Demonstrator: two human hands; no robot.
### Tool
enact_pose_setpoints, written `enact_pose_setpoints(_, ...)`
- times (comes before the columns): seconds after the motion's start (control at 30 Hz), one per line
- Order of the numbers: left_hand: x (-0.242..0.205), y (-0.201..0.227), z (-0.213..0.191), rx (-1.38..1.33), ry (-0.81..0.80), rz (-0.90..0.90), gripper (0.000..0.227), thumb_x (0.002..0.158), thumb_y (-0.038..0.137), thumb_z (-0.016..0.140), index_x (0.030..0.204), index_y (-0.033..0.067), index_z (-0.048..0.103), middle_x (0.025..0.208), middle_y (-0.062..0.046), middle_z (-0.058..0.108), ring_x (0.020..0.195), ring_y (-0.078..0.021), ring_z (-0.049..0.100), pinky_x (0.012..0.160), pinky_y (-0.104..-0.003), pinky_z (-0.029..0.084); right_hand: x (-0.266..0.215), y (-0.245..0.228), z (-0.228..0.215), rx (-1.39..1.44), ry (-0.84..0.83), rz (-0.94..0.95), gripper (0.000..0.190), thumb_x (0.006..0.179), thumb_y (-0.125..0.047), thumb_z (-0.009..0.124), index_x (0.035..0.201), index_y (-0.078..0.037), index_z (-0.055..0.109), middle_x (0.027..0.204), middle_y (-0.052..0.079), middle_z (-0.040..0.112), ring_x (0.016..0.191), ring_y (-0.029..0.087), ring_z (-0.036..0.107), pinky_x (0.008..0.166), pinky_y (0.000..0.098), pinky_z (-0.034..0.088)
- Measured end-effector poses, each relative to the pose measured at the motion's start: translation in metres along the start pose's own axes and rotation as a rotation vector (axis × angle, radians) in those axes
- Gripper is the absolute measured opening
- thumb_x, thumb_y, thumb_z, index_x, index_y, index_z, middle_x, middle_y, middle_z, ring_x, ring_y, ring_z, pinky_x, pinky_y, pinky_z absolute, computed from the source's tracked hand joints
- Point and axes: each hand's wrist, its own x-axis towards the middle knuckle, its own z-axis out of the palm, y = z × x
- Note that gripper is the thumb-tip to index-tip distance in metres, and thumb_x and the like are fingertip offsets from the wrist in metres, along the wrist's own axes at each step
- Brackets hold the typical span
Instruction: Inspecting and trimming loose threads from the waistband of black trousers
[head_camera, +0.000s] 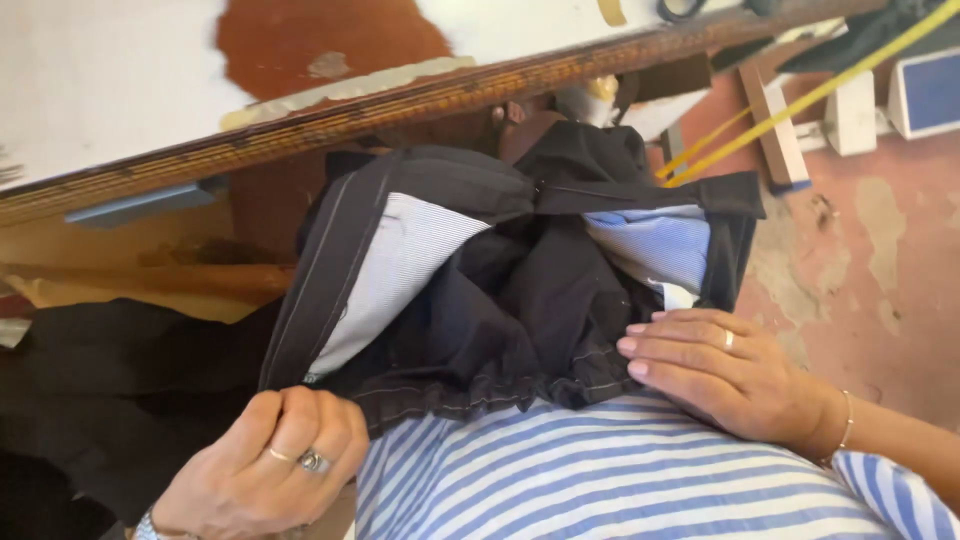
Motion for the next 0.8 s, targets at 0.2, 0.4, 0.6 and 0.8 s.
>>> enact_pose_setpoints(0.2, -0.01, -0.005, 0.021, 0.023, 0.014, 0.128, 0.031, 0.099, 0.004, 0.042, 0.078, 0.0028, 0.065, 0.072, -0.013, 0.058, 0.063, -0.0253, 0.053, 0.061, -0.035, 0.043, -0.01, 0.002, 0.009, -0.159, 0.133, 0.055, 0.01, 0.095, -0.006, 0.068, 0.104, -0.002, 0.066, 0.11, 0.013, 0.071, 0.103, 0.029, 0.069, 0.094, 0.0452, 0.062)
enact_pose_setpoints(0.4, 0.013, -0.014, 0.017, 0.008, -0.002, 0.058, 0.034, 0.099, 0.005, 0.038, 0.077, 0.0063, 0.063, 0.072, -0.01, 0.057, 0.064, -0.0234, 0.052, 0.062, -0.033, 0.044, 0.051, -0.003, 0.013, -0.256, 0.049, -0.093, 0.027, 0.107, -0.013, 0.047, 0.125, -0.008, 0.066, 0.13, 0.012, 0.069, 0.111, 0.025, 0.07, 0.095, 0.0371, 0.056)
enact_pose_setpoints(0.6, 0.012, -0.023, 0.017, -0.003, -0.04, 0.021, 0.034, 0.096, 0.009, 0.037, 0.072, 0.0066, 0.061, 0.068, -0.01, 0.053, 0.058, -0.0231, 0.048, 0.059, -0.033, 0.037, 0.047, -0.004, 0.011, -0.288, -0.001, -0.162, 0.026, 0.104, -0.008, 0.049, 0.12, -0.002, 0.068, 0.109, 0.009, 0.069, 0.087, 0.023, 0.065, 0.069, 0.0326, 0.05)
enact_pose_setpoints(0.8, -0.026, -0.029, 0.031, 0.018, -0.095, 0.079, 0.031, 0.096, 0.0, 0.039, 0.074, 0.0061, 0.059, 0.068, -0.01, 0.054, 0.059, -0.0231, 0.049, 0.057, -0.033, 0.04, 0.027, 0.001, -0.012, -0.42, 0.057, -0.184, 0.023, 0.099, -0.002, 0.056, 0.114, -0.002, 0.074, 0.106, 0.008, 0.071, 0.081, 0.019, 0.06, 0.068, 0.0323, 0.055)
